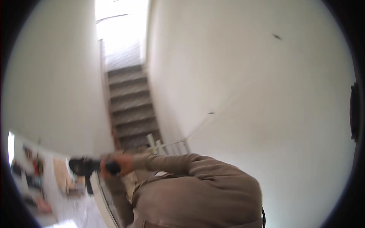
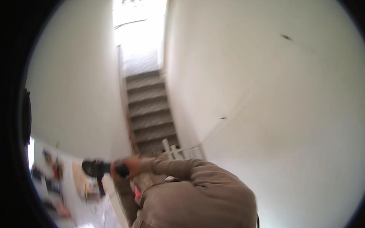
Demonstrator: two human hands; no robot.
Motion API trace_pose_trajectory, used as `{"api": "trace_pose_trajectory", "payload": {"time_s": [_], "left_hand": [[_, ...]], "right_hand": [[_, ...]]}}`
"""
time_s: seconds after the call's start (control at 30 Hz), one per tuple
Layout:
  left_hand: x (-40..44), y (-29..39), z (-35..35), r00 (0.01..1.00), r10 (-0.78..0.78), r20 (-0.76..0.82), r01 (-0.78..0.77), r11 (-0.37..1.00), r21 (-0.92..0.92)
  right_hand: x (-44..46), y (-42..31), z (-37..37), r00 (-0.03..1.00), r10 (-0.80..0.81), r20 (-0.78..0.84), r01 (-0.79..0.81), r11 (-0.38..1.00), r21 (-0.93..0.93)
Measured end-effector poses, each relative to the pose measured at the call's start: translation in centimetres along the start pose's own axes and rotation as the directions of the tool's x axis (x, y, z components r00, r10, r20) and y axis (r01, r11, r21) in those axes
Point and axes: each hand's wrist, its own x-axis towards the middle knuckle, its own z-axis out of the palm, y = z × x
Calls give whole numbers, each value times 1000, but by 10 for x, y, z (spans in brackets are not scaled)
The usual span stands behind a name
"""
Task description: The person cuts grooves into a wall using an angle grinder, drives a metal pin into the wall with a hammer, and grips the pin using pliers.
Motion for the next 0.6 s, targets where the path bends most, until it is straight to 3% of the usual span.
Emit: {"api": "trace_pose_trajectory", "payload": {"time_s": [0.03, 0.13, 0.3, 0.4, 0.47, 0.5, 0.53, 0.57, 0.6], "left_hand": [[8, -2, -1, 1000, -13, -16, 12, 1000, -13], [21, -11, -7, 998, -33, -50, 30, 998, -56], [25, -17, -50, 992, -52, -114, 34, 988, -153], [22, -11, -80, 993, -38, -115, 12, 975, -221], [15, -3, -96, 998, -14, -53, -3, 950, -311], [-20, 26, -67, 998, -54, 21, 58, 958, -283], [-26, 30, -84, 995, -51, 84, 75, 943, -324], [-48, 44, -66, 999, 14, -31, -23, 952, -304], [-65, 53, -79, 995, 41, -90, -67, 949, -309]], "right_hand": [[14, 35, 24, 998, -67, -6, 66, 997, -47], [12, 38, 42, 981, 173, -88, -184, 971, -152], [8, 0, 29, 970, 241, -44, -245, 952, -184], [8, 43, 38, 997, -40, 67, 43, 998, -52], [-23, 8, -2, 927, 144, 345, -99, 985, -144], [-35, 96, 27, 956, -177, 233, 190, 981, -35], [-57, 50, -10, 934, 128, 333, -75, 983, -166], [-72, 134, 6, 910, 240, 339, -237, 970, -53], [-91, 130, -3, 958, 196, 211, -183, 980, -81]]}}
